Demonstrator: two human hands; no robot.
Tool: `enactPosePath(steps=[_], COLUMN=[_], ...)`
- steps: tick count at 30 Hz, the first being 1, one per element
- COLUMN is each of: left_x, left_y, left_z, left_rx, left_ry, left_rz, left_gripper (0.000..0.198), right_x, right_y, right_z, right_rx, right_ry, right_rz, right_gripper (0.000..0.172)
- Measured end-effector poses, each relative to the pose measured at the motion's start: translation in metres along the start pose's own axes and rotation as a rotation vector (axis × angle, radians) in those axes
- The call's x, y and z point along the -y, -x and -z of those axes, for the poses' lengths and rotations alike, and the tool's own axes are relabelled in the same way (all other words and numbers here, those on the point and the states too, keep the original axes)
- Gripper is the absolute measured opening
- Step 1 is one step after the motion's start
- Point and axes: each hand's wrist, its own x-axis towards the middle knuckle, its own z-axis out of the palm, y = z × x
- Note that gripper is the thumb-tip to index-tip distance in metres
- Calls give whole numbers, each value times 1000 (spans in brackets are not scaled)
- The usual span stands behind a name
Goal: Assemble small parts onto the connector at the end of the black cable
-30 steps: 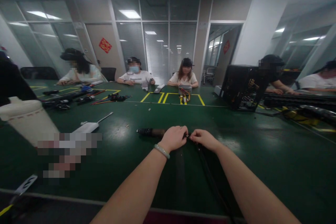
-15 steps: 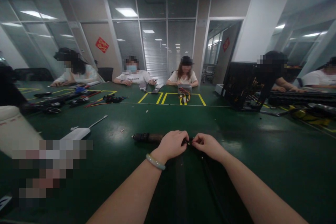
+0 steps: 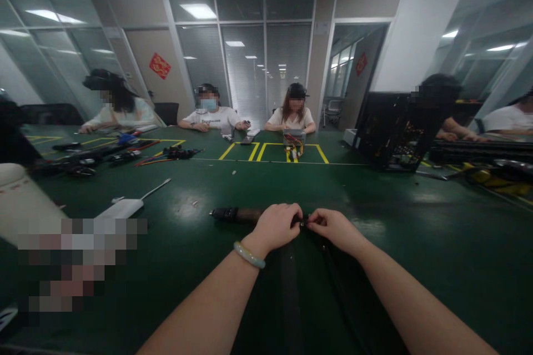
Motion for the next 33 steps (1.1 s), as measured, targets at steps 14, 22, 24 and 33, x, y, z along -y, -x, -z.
enactPosePath(steps=[14,22,24,33], left_x=[3,3,4,5], left_y=[-2,-2,-2,-3], left_z=[-4,-6,-6,-9], left_rx=[-7,-12,-5,-40], left_ry=[8,27,36,42], left_rz=[-34,-6,2,-22], left_gripper=[13,12,12,10], right_x=[6,5,4,3], right_y=[5,4,2,1], right_z=[0,-1,-3,-6], right_rx=[-44,-112,-114,-90], right_ry=[133,181,148,29], right_rz=[-22,-21,-16,-17], right_gripper=[12,10,11,13])
